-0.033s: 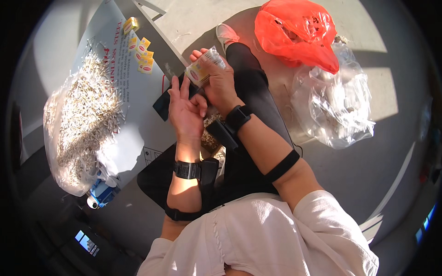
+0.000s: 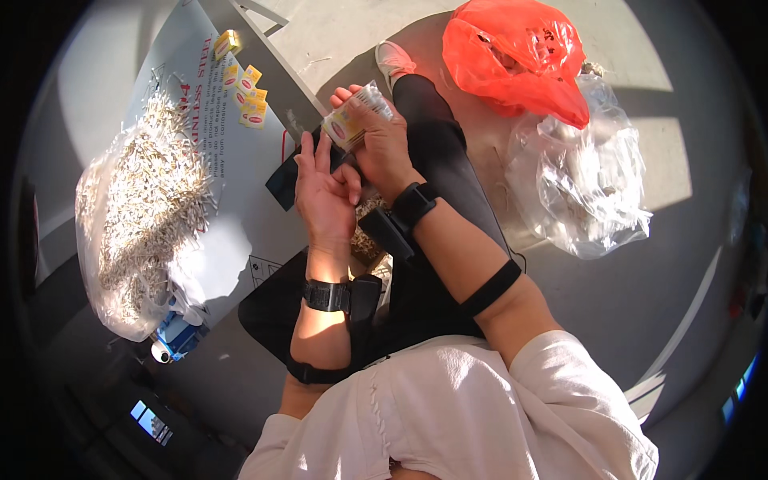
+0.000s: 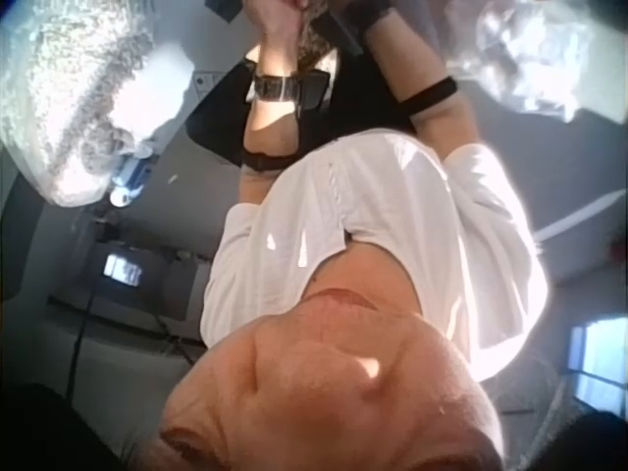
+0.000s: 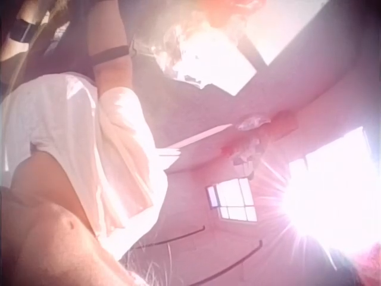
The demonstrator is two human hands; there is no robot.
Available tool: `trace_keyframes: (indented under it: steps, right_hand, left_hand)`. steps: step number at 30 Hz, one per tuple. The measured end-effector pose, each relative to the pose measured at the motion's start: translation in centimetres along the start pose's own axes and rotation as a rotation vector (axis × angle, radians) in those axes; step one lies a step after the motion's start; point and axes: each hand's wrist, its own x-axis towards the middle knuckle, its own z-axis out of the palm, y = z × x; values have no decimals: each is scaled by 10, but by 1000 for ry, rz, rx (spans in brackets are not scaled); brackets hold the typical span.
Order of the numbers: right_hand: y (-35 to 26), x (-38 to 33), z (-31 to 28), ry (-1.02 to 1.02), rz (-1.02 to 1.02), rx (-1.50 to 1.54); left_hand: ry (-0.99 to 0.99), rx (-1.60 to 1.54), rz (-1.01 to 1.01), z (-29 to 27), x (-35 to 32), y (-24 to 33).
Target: Picking up cotton swabs from a pile and packaging them into small clear plastic bags.
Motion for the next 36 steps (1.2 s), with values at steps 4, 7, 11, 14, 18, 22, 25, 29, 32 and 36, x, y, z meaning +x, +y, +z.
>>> trace_keyframes:
  steps: [4, 7, 11, 14, 18, 22, 25, 29, 32, 36]
  right_hand:
    - [0, -1, 3, 18, 9, -22]
    - [-11, 6, 0, 55, -35, -38]
    - [-43, 22, 4, 143, -140, -8]
    - [-79, 36, -16, 193, -67, 116]
    - [-70, 0, 6, 99, 249, 44]
    - [-56, -58, 27, -43, 465, -89]
    - [-49, -103, 59, -43, 421, -440]
    - [-19, -99, 36, -152, 544, -474]
    - [7, -86, 26, -92, 659, -503]
    - [20, -79, 24, 102, 768, -369]
  left_hand:
    - [-41, -19, 15, -2, -1, 0]
    - [49, 49, 95, 2, -1, 8]
    - [128, 239, 189, -13, 2, 18]
    - [104, 385, 315, -3, -3, 23]
    - [-75, 850, 756, -15, -10, 41]
    - [-281, 1228, 1010, -2, -39, 75]
    - [-351, 1313, 1002, -11, -60, 85]
    - [-326, 1399, 1069, -33, -78, 78]
    - [-275, 1345, 1077, -47, -82, 68]
    - [-182, 1236, 1052, -68, -72, 55]
